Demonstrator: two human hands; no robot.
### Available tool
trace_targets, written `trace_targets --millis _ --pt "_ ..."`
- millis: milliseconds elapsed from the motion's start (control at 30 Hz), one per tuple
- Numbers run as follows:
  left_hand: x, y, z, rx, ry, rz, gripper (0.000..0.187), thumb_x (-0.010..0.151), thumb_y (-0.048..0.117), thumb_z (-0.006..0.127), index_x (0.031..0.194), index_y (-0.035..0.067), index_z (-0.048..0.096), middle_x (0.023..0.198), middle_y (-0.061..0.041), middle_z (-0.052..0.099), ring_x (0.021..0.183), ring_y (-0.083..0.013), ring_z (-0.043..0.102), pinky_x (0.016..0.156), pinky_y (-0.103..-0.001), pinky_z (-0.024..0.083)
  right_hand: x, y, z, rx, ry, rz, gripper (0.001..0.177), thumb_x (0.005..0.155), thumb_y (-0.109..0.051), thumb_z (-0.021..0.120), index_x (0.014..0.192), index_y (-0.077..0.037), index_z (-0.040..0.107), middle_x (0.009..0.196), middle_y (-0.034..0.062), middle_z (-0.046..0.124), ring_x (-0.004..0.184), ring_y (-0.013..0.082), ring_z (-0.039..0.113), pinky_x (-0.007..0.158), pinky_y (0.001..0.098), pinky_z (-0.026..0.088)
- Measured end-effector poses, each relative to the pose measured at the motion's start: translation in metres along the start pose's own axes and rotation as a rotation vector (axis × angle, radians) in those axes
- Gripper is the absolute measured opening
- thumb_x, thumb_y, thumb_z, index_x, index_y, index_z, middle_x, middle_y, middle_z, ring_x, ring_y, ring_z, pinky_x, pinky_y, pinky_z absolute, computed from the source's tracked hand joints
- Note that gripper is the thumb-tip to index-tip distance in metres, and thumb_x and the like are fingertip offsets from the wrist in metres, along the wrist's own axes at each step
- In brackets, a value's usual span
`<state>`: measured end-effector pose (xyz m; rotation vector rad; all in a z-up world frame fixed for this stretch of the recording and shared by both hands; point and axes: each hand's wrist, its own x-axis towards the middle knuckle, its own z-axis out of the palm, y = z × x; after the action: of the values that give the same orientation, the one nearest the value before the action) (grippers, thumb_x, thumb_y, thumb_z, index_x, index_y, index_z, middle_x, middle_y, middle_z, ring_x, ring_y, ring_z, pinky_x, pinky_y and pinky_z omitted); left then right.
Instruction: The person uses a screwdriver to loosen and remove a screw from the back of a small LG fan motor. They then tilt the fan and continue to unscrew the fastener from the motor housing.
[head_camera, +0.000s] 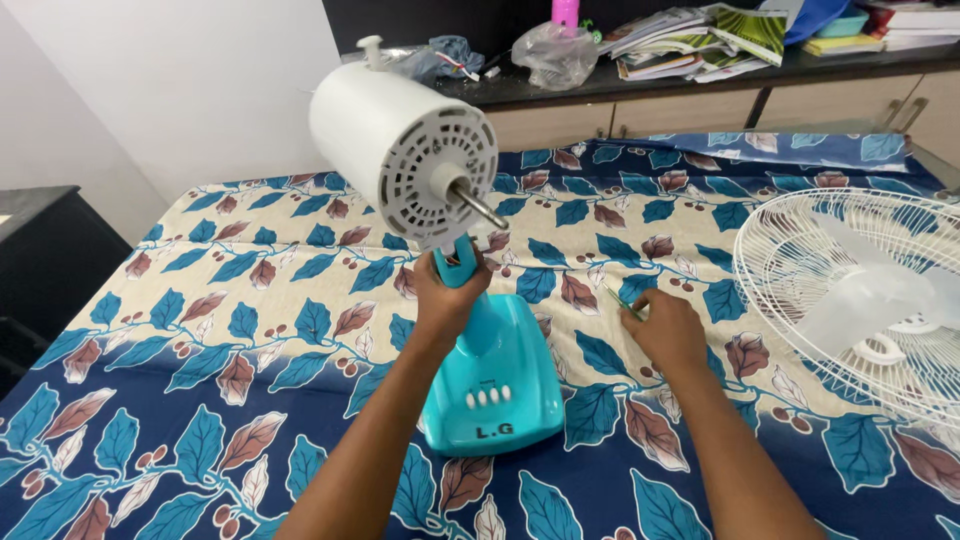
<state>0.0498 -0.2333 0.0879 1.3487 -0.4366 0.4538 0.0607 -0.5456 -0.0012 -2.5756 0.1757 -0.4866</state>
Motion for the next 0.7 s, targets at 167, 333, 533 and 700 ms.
trace_targets --millis 167,333,533,700 --pt "-0.008 0.020 0.052 -0.260 0.277 -0.082 0.023 0.082 0.002 0.078 0.095 0.005 0.060 0.085 -0.005 0.064 0.074 -0.0151 0.062 0.068 -0.032 0.053 -0.003 -0.003 -0.014 0.014 -0.007 -0.008 0.037 0.078 -0.041 0.081 0.097 -0.009 0.077 0.085 0.0170 0.075 0.083 0.0356 0.072 0.075 0.0470 0.056" --pt "-0.016 0.039 0.100 -0.433 0.630 -0.082 0.027 0.082 0.005 0.078 0.100 0.005 0.057 0.092 -0.005 0.066 0.082 -0.0158 0.065 0.076 -0.033 0.055 -0.011 -0.021 -0.037 0.203 -0.009 -0.121 0.041 0.079 -0.043 0.080 0.102 -0.009 0.075 0.091 0.0162 0.073 0.088 0.0344 0.070 0.078 0.0465 0.055" --pt "-0.013 0.050 0.109 -0.709 0.863 -0.248 0.033 0.083 0.014 0.079 0.106 0.007 0.057 0.095 -0.010 0.071 0.083 -0.0180 0.066 0.075 -0.035 0.056 -0.012 -0.033 -0.045 0.362 -0.006 -0.246 0.045 0.081 -0.044 0.078 0.108 -0.009 0.073 0.099 0.0152 0.072 0.094 0.0330 0.068 0.082 0.0458 0.053" --pt "-0.004 0.043 0.111 -0.781 0.892 -0.343 0.041 0.081 0.029 0.081 0.107 0.010 0.056 0.098 -0.007 0.065 0.086 -0.0199 0.065 0.074 -0.041 0.059 -0.017 -0.023 -0.030 0.443 -0.012 -0.304 0.048 0.082 -0.046 0.077 0.112 -0.008 0.071 0.105 0.0144 0.070 0.099 0.0319 0.067 0.085 0.0453 0.052"
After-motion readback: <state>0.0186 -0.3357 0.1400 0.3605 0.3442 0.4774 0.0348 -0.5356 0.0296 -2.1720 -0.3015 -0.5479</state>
